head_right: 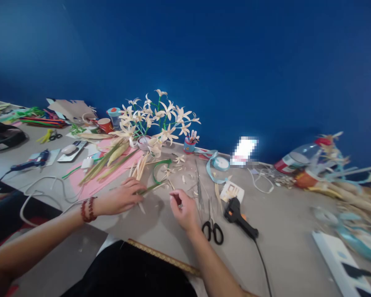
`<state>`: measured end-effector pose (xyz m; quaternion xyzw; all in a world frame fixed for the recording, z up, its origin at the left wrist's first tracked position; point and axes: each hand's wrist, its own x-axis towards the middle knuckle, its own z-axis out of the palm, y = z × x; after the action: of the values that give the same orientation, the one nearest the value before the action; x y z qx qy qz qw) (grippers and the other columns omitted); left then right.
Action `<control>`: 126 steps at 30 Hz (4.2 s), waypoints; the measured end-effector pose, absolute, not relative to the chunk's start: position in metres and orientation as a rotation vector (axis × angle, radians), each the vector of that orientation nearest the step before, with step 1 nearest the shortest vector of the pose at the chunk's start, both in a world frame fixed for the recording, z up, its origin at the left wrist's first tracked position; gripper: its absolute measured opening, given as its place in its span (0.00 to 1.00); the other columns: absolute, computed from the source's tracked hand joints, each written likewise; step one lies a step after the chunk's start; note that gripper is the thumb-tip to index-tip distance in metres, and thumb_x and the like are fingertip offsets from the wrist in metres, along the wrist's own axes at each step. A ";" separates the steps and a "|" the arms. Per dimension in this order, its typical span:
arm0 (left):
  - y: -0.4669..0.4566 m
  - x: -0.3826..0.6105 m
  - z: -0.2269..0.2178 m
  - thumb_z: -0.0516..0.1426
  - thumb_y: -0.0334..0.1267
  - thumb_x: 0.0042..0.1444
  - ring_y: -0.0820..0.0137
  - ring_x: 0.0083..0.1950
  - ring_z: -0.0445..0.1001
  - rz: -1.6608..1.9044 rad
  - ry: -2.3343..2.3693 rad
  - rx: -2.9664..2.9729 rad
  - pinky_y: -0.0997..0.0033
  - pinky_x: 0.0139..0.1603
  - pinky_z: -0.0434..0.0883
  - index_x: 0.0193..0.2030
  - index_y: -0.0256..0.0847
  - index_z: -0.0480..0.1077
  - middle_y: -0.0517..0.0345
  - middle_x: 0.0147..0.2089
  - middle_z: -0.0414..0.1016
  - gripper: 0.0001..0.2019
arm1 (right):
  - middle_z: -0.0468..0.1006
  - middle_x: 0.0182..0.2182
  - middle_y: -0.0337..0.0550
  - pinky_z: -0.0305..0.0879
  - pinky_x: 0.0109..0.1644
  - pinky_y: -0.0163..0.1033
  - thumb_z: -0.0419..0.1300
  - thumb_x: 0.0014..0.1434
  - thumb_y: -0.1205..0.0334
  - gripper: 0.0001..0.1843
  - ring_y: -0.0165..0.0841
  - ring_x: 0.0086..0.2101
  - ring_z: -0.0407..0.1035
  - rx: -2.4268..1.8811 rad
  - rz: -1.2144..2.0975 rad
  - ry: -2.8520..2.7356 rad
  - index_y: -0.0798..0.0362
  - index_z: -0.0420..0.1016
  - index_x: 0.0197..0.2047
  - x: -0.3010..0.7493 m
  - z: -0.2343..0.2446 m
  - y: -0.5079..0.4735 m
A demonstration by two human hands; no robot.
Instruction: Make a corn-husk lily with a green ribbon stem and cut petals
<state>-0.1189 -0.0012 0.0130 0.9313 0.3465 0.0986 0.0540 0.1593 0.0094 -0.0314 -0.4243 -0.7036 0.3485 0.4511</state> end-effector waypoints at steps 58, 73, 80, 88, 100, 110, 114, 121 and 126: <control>0.007 -0.045 -0.042 0.61 0.42 0.56 0.75 0.18 0.69 0.962 0.770 0.958 0.77 0.20 0.67 0.35 0.36 0.69 0.60 0.20 0.74 0.10 | 0.79 0.32 0.45 0.62 0.29 0.37 0.54 0.58 0.54 0.10 0.39 0.28 0.75 -2.259 0.286 -1.909 0.51 0.68 0.37 0.262 -0.035 -0.075; 0.008 -0.055 -0.036 0.61 0.38 0.57 0.65 0.31 0.79 1.058 0.510 0.990 0.64 0.36 0.73 0.37 0.34 0.71 0.50 0.31 0.80 0.08 | 0.76 0.30 0.46 0.63 0.28 0.38 0.71 0.45 0.48 0.23 0.34 0.25 0.66 -1.302 1.467 -0.958 0.52 0.73 0.40 0.242 -0.012 -0.069; 0.005 -0.054 -0.040 0.63 0.38 0.55 0.64 0.33 0.80 1.005 0.463 1.062 0.64 0.38 0.74 0.38 0.35 0.71 0.48 0.34 0.81 0.09 | 0.74 0.30 0.39 0.60 0.28 0.33 0.73 0.45 0.51 0.21 0.28 0.26 0.63 -1.081 1.647 -1.032 0.52 0.69 0.34 0.161 -0.012 -0.012; 0.009 -0.055 -0.047 0.64 0.41 0.54 0.74 0.29 0.74 0.977 0.651 1.139 0.76 0.31 0.69 0.37 0.34 0.72 0.54 0.31 0.75 0.12 | 0.74 0.24 0.33 0.56 0.22 0.28 0.76 0.38 0.58 0.25 0.25 0.22 0.62 -1.056 1.828 -1.023 0.52 0.64 0.31 0.135 -0.017 0.008; 0.011 -0.052 -0.043 0.65 0.43 0.51 0.76 0.26 0.69 0.952 0.661 1.013 0.79 0.25 0.63 0.39 0.35 0.72 0.56 0.29 0.73 0.14 | 0.73 0.25 0.32 0.58 0.28 0.30 0.76 0.39 0.56 0.24 0.25 0.24 0.63 -1.009 1.682 -1.089 0.51 0.64 0.31 0.130 -0.027 0.006; 0.008 -0.040 -0.041 0.65 0.43 0.51 0.76 0.23 0.69 1.006 0.793 0.800 0.77 0.26 0.65 0.29 0.35 0.70 0.60 0.22 0.70 0.12 | 0.75 0.26 0.34 0.55 0.22 0.29 0.74 0.41 0.54 0.24 0.25 0.22 0.61 -1.037 1.619 -0.975 0.50 0.63 0.31 0.128 -0.037 0.000; 0.005 -0.040 -0.043 0.62 0.45 0.54 0.75 0.24 0.70 1.016 0.769 0.806 0.76 0.27 0.66 0.31 0.36 0.71 0.59 0.23 0.72 0.13 | 0.74 0.25 0.33 0.54 0.21 0.29 0.74 0.41 0.54 0.24 0.25 0.20 0.60 -1.032 1.631 -0.947 0.49 0.62 0.31 0.129 -0.040 -0.001; 0.003 -0.042 -0.045 0.62 0.41 0.55 0.75 0.28 0.70 1.016 0.833 1.034 0.74 0.32 0.67 0.35 0.35 0.73 0.58 0.29 0.73 0.09 | 0.74 0.27 0.35 0.57 0.22 0.29 0.73 0.43 0.56 0.23 0.25 0.21 0.61 -1.068 1.610 -0.920 0.50 0.62 0.32 0.129 -0.039 -0.003; 0.008 -0.046 -0.047 0.61 0.39 0.56 0.75 0.28 0.69 1.153 0.851 0.952 0.75 0.33 0.67 0.34 0.37 0.72 0.60 0.27 0.72 0.07 | 0.69 0.23 0.32 0.56 0.23 0.30 0.71 0.46 0.49 0.23 0.26 0.21 0.59 -1.082 1.636 -1.021 0.49 0.61 0.31 0.129 -0.034 -0.002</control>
<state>-0.0464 0.0077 -0.0468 0.4192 0.3750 0.5081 0.6523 0.1293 -0.0017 -0.0336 -0.4373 -0.4125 0.6612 0.4488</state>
